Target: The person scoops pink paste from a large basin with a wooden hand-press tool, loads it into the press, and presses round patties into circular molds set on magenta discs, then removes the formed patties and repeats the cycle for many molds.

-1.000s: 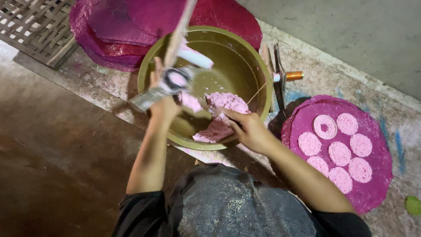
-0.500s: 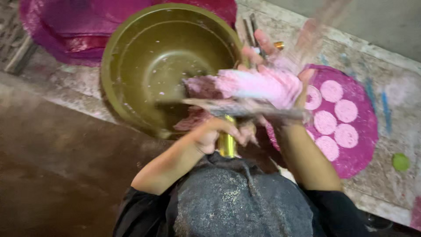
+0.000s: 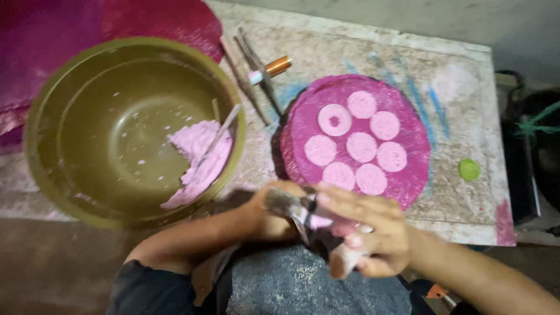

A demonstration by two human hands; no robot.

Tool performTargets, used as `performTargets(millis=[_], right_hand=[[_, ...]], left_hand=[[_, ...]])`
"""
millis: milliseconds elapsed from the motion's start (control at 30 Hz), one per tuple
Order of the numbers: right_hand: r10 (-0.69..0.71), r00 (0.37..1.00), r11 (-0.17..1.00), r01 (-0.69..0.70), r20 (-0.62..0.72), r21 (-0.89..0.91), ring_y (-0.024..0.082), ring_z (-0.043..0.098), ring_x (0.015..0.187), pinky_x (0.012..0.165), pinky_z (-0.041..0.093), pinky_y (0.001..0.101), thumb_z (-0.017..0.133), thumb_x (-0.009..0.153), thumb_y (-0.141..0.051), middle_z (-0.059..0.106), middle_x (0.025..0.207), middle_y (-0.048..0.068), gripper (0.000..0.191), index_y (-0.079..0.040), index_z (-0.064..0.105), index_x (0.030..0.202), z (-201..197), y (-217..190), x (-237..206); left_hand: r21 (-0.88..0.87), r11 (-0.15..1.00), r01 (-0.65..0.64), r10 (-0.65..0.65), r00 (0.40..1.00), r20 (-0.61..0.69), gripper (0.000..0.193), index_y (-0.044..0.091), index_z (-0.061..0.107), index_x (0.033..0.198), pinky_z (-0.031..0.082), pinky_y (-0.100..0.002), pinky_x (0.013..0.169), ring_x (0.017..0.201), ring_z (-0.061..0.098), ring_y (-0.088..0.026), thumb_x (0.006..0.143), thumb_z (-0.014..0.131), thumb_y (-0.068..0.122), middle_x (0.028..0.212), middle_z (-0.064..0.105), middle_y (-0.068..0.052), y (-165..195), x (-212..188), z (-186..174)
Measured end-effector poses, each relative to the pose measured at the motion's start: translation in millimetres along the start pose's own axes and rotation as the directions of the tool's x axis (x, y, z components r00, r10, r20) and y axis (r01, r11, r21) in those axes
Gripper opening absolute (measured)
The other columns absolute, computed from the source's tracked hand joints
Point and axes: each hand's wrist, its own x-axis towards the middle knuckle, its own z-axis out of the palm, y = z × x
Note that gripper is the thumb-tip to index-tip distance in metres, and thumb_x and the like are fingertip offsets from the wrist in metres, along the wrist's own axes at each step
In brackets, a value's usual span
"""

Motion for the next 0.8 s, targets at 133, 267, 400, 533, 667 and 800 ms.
performTargets(millis=[133, 267, 400, 533, 667, 800], right_hand=[[0.178, 0.974, 0.984, -0.175, -0.137, 0.037, 0.048, 0.049, 0.153, 0.126, 0.044, 0.0542, 0.054, 0.106, -0.031, 0.048, 0.160, 0.029, 0.065, -0.023, 0.030, 0.165, 4, 6, -22], [0.583, 0.809, 0.807, -0.566, -0.076, 0.169, 0.048, 0.039, 0.149, 0.122, 0.034, 0.0541, 0.064, 0.098, -0.049, 0.034, 0.166, 0.029, 0.091, -0.020, 0.016, 0.170, -28, 32, -70], [0.635, 0.604, 0.263, -0.755, 0.482, 0.600, 0.040, 0.052, 0.144, 0.120, 0.040, 0.0507, 0.060, 0.090, -0.075, 0.048, 0.161, 0.027, 0.107, -0.003, 0.031, 0.163, -89, 83, -129], [0.684, 0.415, -0.021, -0.811, 0.600, 0.584, 0.036, 0.048, 0.144, 0.117, 0.038, 0.0509, 0.055, 0.079, -0.084, 0.048, 0.156, 0.024, 0.120, 0.004, 0.031, 0.157, -116, 119, -163], [0.757, 0.156, -0.120, -0.921, 0.634, 0.369, 0.037, 0.057, 0.122, 0.103, 0.047, 0.0488, 0.048, 0.080, -0.083, 0.057, 0.139, 0.024, 0.114, -0.003, 0.041, 0.160, -136, 148, -152], [0.804, 0.105, -0.096, -0.949, 0.586, 0.302, 0.025, 0.062, 0.125, 0.104, 0.048, 0.0418, 0.036, 0.086, -0.075, 0.064, 0.138, 0.012, 0.094, -0.006, 0.045, 0.150, -152, 181, -120]], left_hand=[[0.029, 0.999, -0.043, 0.039, 0.992, 0.119, 0.040, 0.009, 0.062, 0.124, 0.057, -0.039, 0.093, 0.107, 0.068, -0.021, 0.093, 0.082, 0.024, 0.117, 0.069, -0.011, -16, 37, 15], [-0.052, 0.951, 0.306, -0.282, 0.921, 0.267, 0.067, 0.008, 0.050, 0.136, 0.049, -0.044, 0.103, 0.120, 0.060, -0.026, 0.085, 0.087, 0.028, 0.129, 0.060, -0.016, -31, 91, 10], [-0.045, 0.942, 0.333, -0.307, 0.909, 0.283, 0.094, 0.008, 0.038, 0.149, 0.042, -0.050, 0.113, 0.133, 0.051, -0.031, 0.077, 0.093, 0.032, 0.142, 0.052, -0.020, -27, 137, -25], [-0.824, 0.536, -0.184, 0.399, 0.915, 0.055, 0.105, 0.024, 0.032, 0.164, 0.031, -0.044, 0.134, 0.156, 0.033, -0.018, 0.079, 0.081, 0.062, 0.171, 0.033, -0.001, -49, 193, -63], [-0.938, 0.280, -0.203, 0.169, 0.972, -0.160, 0.090, 0.016, 0.040, 0.156, 0.035, -0.045, 0.124, 0.139, 0.048, -0.029, 0.085, 0.074, 0.059, 0.142, 0.051, -0.011, -96, 218, -56], [-0.939, 0.158, -0.305, 0.145, 0.948, -0.284, 0.042, 0.011, 0.056, 0.125, 0.043, -0.040, 0.113, 0.115, 0.057, -0.025, 0.097, 0.064, 0.042, 0.114, 0.058, -0.008, -144, 245, -64]])
